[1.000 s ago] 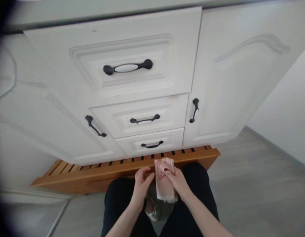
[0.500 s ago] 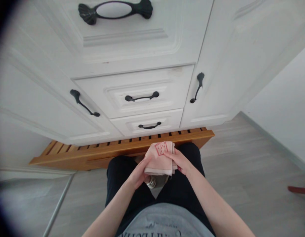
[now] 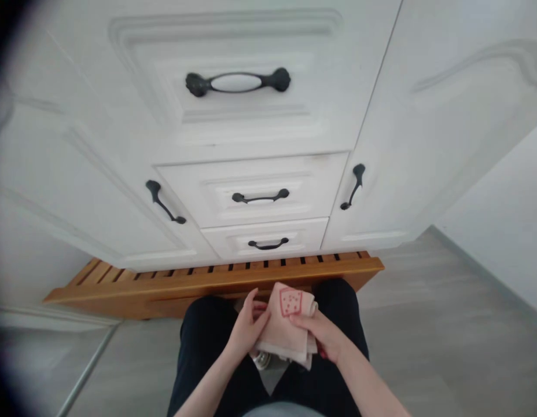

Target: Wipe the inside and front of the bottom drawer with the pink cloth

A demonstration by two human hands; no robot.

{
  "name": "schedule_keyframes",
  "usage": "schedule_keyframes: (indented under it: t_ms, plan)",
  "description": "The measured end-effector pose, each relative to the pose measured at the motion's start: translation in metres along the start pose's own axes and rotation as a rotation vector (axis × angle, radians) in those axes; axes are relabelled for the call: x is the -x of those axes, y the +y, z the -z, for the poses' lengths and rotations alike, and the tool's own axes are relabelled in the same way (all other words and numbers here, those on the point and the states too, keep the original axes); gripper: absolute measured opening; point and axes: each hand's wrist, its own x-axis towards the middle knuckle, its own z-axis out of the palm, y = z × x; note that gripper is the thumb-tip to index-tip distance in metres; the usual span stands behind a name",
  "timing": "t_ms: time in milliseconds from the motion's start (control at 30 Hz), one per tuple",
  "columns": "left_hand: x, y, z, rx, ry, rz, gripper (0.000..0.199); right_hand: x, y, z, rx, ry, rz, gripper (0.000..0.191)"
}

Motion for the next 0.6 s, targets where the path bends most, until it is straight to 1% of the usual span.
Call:
schedule_keyframes:
  t_ms: [33,67,100,167,200,233,333,367,467,500,533,600]
  plan:
    - [0.000,-0.002,-0.001,-0.069,0.021,-0.094,0.075,0.001,-0.003,0.000,0.074,-0.004,0.038,0.067]
    - [0.000,-0.002,-0.003,-0.099,-0.019,-0.184,0.070,0.001,-0.008,0.000,0.144,-0.016,0.076,0.066]
    - [0.001,-0.001,-0.006,-0.103,-0.094,-0.262,0.068,0.002,-0.014,0.000,0.207,-0.031,0.113,0.065]
    - [-0.001,0.000,-0.017,-0.078,-0.262,-0.379,0.074,0.003,-0.024,-0.002,0.311,-0.062,0.164,0.068]
    - [-0.003,-0.001,-0.023,-0.040,-0.312,-0.410,0.078,0.002,-0.028,-0.004,0.350,-0.067,0.168,0.070]
    - [-0.007,-0.002,-0.029,0.009,-0.338,-0.428,0.081,0.001,-0.030,-0.005,0.379,-0.068,0.164,0.072]
    - [-0.022,-0.014,-0.045,0.203,-0.320,-0.412,0.079,-0.010,-0.028,-0.006,0.386,-0.031,0.190,0.076]
    - [-0.027,-0.018,-0.049,0.264,-0.298,-0.392,0.078,-0.015,-0.024,-0.006,0.378,0.015,0.226,0.077]
    - [-0.033,-0.024,-0.059,0.430,-0.205,-0.347,0.076,-0.032,-0.008,-0.002,0.295,0.222,0.346,0.083]
    - [-0.033,-0.024,-0.062,0.505,-0.196,-0.333,0.075,-0.036,-0.003,-0.001,0.231,0.251,0.357,0.084]
    - [-0.031,-0.022,-0.065,0.593,-0.211,-0.317,0.075,-0.039,0.002,-0.001,0.152,0.254,0.350,0.084]
    - [-0.026,-0.018,-0.071,0.778,-0.286,-0.271,0.074,-0.040,0.008,-0.004,0.008,0.198,0.296,0.081]
